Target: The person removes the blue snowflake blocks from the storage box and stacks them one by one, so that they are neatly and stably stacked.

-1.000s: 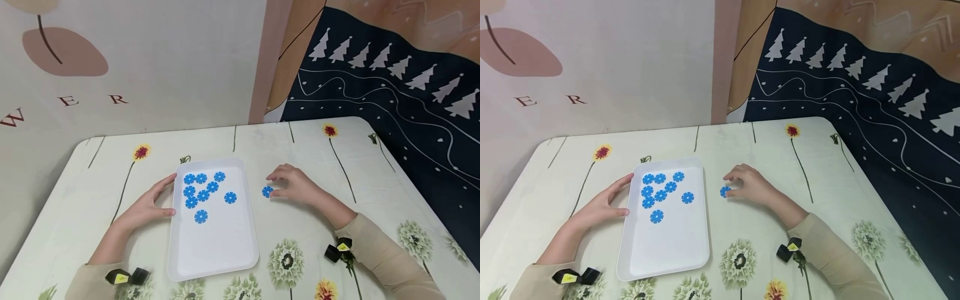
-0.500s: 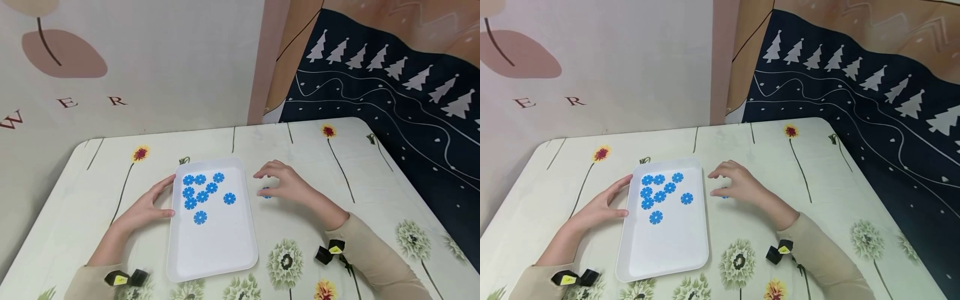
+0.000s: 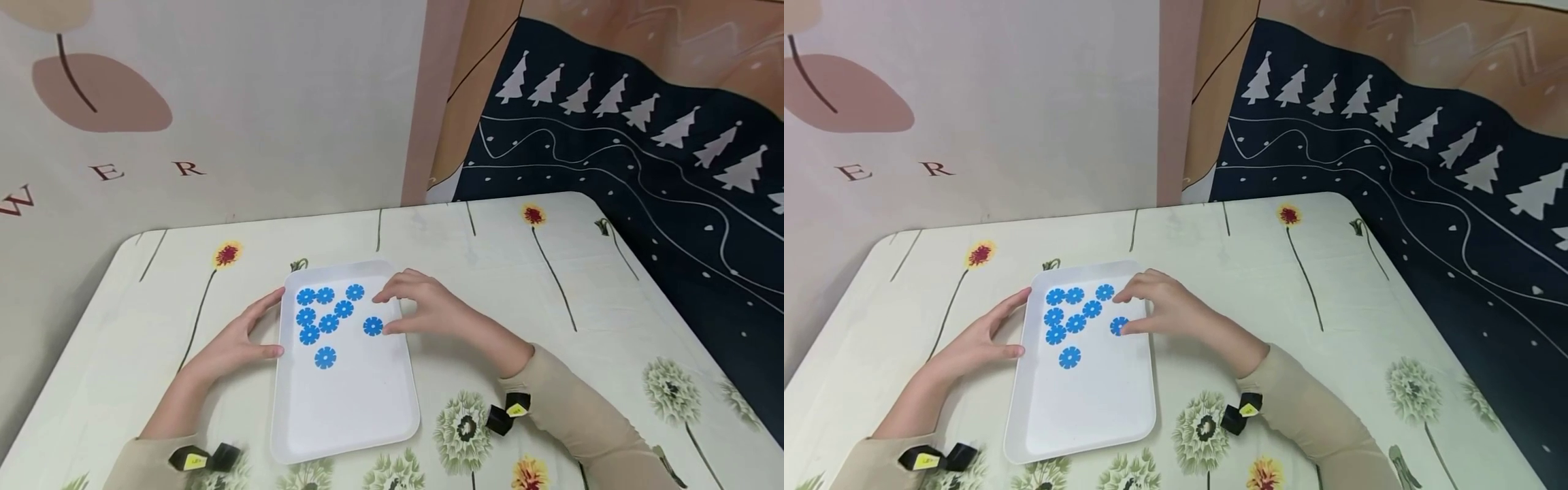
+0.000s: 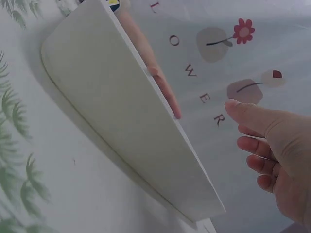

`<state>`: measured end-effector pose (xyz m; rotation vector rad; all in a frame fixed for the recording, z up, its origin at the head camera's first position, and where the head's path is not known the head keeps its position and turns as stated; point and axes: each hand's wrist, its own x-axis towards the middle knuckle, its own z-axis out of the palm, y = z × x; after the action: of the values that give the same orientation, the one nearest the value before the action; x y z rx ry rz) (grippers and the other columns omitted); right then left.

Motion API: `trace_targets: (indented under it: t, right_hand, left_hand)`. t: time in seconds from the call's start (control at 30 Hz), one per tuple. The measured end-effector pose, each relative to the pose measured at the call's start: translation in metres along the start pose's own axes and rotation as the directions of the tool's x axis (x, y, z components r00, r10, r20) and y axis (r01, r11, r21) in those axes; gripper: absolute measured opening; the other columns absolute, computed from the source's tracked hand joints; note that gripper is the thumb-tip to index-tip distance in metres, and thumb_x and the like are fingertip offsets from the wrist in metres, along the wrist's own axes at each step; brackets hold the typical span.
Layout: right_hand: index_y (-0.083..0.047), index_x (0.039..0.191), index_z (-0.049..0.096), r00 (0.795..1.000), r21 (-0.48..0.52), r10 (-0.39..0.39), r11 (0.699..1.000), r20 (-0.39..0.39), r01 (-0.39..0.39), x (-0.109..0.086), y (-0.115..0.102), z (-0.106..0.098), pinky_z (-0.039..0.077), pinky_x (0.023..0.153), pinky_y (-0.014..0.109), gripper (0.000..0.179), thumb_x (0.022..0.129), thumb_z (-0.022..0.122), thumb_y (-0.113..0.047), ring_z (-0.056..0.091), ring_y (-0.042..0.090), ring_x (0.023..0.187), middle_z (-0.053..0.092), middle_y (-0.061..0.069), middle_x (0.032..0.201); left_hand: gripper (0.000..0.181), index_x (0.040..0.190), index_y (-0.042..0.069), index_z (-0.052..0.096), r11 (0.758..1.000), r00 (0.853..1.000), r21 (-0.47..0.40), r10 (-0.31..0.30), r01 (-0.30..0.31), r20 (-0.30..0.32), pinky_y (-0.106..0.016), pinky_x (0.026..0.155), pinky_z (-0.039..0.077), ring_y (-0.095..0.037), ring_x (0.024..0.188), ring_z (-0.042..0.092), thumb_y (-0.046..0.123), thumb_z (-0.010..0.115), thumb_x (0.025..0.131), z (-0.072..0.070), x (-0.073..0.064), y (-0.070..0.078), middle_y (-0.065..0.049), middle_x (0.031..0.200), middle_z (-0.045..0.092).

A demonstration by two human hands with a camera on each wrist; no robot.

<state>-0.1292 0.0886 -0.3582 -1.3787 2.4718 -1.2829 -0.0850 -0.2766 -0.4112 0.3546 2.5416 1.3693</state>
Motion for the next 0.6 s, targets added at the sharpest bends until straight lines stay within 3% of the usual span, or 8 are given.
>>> trace_targets:
  t: [0.17, 0.37, 0.6]
  right_hand:
    - [-0.006, 0.11, 0.071, 0.997, -0.003, -0.024, 1.0, 0.068, 0.025, 0.009, -0.004, 0.011, 0.045, 0.087, 0.024, 0.04, 0.075, 0.083, -0.021, 0.054, 0.011, 0.101, 0.066, 0.002, 0.106]
    - [-0.006, 0.114, 0.069, 0.984, -0.037, -0.002, 0.999, 0.178, 0.009, 0.02, -0.01, 0.026, 0.042, 0.093, 0.023, 0.043, 0.077, 0.081, -0.023, 0.053, 0.013, 0.108, 0.064, -0.002, 0.111]
    - [-0.007, 0.116, 0.069, 0.97, -0.035, 0.004, 0.999, 0.244, 0.004, 0.034, -0.014, 0.039, 0.042, 0.09, 0.019, 0.043, 0.078, 0.081, -0.024, 0.052, 0.012, 0.107, 0.064, -0.001, 0.113]
  left_hand:
    - [0.099, 0.153, 0.021, 0.026, 0.999, 1.0, -0.022, 0.023, -0.023, 0.005, -0.073, 0.1, 0.013, -0.044, 0.14, 0.012, 0.015, 0.083, 0.072, 0.0, 0.0, 0.001, -0.017, 0.154, 0.024]
    - [0.098, 0.153, 0.021, 0.027, 1.0, 1.0, -0.016, 0.024, -0.024, 0.004, -0.073, 0.1, 0.014, -0.044, 0.14, 0.013, 0.015, 0.083, 0.072, 0.0, 0.0, 0.002, -0.017, 0.154, 0.025]
    - [0.098, 0.153, 0.02, 0.026, 0.999, 1.0, -0.018, 0.028, -0.028, 0.008, -0.073, 0.1, 0.014, -0.044, 0.14, 0.013, 0.015, 0.083, 0.072, -0.001, 0.0, 0.003, -0.018, 0.154, 0.024]
